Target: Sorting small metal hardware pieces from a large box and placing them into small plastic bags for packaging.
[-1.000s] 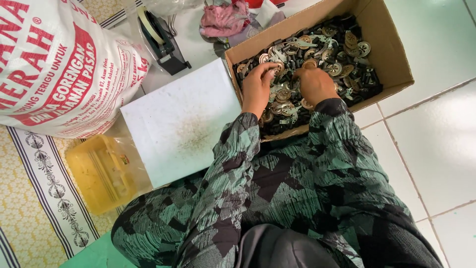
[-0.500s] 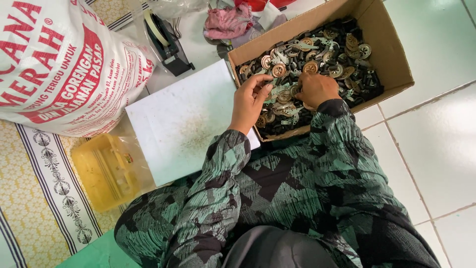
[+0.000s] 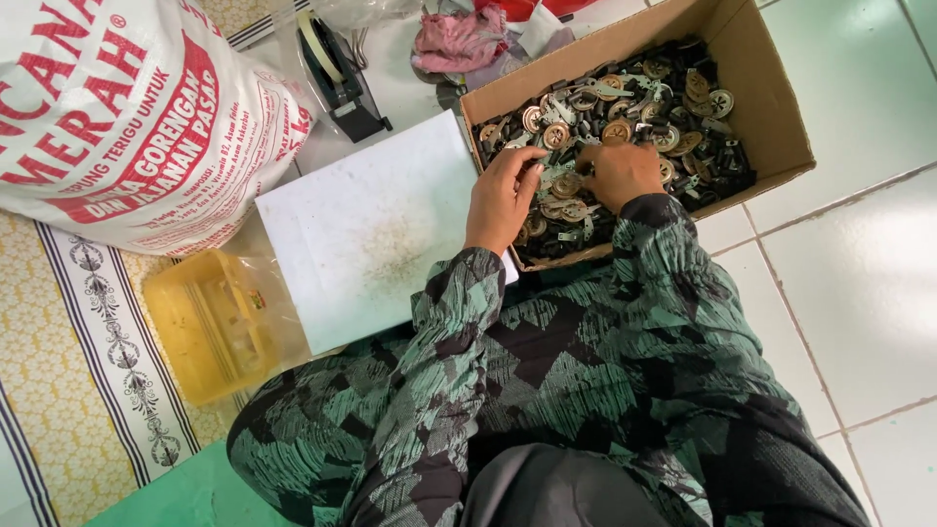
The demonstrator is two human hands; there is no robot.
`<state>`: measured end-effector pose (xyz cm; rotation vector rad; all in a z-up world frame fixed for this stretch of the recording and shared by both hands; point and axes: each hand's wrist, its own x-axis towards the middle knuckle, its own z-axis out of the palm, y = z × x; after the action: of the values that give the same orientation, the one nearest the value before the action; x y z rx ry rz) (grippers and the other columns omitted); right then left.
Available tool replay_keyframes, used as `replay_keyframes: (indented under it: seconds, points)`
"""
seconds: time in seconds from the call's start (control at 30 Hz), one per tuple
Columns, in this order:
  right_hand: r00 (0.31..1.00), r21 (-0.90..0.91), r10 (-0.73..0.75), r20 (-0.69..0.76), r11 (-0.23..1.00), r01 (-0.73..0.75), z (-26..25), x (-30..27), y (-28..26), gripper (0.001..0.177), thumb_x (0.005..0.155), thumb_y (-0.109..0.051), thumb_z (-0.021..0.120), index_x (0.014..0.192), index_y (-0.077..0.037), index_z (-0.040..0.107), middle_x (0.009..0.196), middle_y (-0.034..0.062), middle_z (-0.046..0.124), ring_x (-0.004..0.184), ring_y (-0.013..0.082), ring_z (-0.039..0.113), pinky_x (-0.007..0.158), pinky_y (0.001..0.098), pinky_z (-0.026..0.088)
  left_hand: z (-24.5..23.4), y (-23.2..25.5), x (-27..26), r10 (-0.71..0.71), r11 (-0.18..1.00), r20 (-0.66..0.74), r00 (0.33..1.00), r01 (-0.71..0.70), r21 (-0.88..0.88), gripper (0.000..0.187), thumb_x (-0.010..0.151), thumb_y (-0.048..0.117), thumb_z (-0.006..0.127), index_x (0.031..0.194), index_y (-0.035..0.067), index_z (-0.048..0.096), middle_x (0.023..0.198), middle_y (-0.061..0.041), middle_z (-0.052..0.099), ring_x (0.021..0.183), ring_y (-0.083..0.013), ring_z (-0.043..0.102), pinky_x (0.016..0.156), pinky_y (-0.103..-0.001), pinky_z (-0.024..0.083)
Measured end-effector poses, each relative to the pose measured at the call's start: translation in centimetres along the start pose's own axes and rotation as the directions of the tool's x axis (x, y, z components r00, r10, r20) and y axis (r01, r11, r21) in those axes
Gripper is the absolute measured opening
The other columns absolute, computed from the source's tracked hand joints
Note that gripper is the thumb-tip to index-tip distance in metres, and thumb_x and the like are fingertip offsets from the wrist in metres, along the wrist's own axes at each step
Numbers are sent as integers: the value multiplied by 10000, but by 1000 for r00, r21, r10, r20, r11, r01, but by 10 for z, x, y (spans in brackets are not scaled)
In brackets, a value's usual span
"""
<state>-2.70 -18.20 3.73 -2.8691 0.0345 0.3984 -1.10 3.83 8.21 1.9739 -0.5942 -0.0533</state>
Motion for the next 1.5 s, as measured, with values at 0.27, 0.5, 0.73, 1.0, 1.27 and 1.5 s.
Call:
replay_keyframes:
  seconds: [0.27,0.5,0.73,1.0,1.27,1.5]
  points:
    - [984,12,85,-157,996,-85,-2,-1,22,210,973,-177,729,1183,-179,719,1137,118,647,970,353,695,972,542,386,3,-6,0,-6,1000,1,1000,6,31,219,1137,252,478,1304,165,591,1121,-100,650,934,-324,709,785,-496,667]
    - [980,-58,110,-165,991,-121,22,-8,14,159,1014,-80,714,1165,-106,757,1076,174,684,976,395,667,1147,584,299,3,-6,-1,8,999,13,1000,-8,33,211,1140,235,470,1315,180,576,1138,-103,640,938,-349,710,774,-526,674]
    - [937,-123,203,-285,961,-246,23,-5,56,93,1041,-131,703,1120,-135,752,1081,134,676,855,368,665,1022,637,349,3,-4,-2,12,999,14,1000,-13,34,210,1145,230,461,1322,185,564,1162,-109,635,971,-368,712,790,-551,675]
    - [998,-35,67,12,997,-67,-8,-26,-11,131,994,-198,675,914,-162,772,910,140,695,966,404,676,1195,603,238,5,-8,-1,-1,998,9,1000,0,68,200,1130,234,492,1304,205,586,1156,-91,655,949,-352,726,753,-512,684]
    - [988,-119,91,-128,987,-106,18,0,16,178,1016,-240,708,870,-157,768,782,59,701,781,316,689,1045,580,353,5,-9,0,-3,998,24,1000,1,68,199,1131,223,482,1306,191,572,1154,-113,644,961,-372,716,768,-536,679]
    - [922,238,221,-318,960,-148,5,-6,30,173,1117,-340,648,1181,-179,654,1032,55,701,974,336,700,982,600,409,4,-8,1,-1,997,29,1000,-1,75,203,1135,221,474,1315,190,564,1159,-106,639,978,-366,713,779,-549,678]
